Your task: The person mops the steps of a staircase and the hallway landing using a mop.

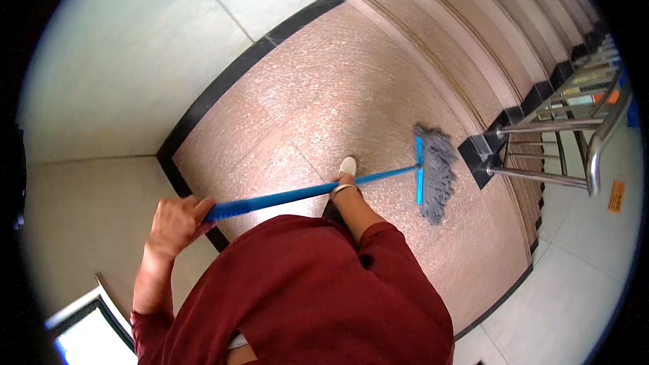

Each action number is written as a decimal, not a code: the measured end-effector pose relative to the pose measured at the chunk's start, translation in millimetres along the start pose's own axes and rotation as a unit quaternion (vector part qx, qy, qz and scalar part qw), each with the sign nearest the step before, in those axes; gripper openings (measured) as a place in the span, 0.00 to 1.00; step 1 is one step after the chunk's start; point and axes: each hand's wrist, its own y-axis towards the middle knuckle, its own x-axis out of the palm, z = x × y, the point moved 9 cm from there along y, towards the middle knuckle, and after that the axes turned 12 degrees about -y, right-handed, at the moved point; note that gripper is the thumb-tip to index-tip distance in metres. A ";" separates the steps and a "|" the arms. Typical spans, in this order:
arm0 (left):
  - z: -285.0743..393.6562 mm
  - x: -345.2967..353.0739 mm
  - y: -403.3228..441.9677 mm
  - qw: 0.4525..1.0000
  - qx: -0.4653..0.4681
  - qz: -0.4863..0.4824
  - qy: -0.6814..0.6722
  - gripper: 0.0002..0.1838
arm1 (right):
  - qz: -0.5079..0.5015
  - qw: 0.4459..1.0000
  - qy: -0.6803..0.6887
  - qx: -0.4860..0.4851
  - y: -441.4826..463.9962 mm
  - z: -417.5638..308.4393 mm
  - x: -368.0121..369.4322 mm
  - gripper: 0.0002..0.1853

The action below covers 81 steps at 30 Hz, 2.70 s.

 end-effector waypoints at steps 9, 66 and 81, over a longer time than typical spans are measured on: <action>-28.5 89.3 -291.0 0.932 -0.339 0.025 -0.126 0.18 | -0.006 0.891 -0.452 -0.047 -64.5 230.8 57.1 0.14; 128.9 168.9 -337.1 0.684 -0.645 0.045 -0.339 0.18 | -0.140 0.694 -0.703 -0.064 -73.9 296.8 41.4 0.12; 258.9 180.5 -487.2 0.521 -0.771 0.109 -0.350 0.17 | -0.130 0.520 -0.798 0.275 -150.3 438.7 -164.1 0.04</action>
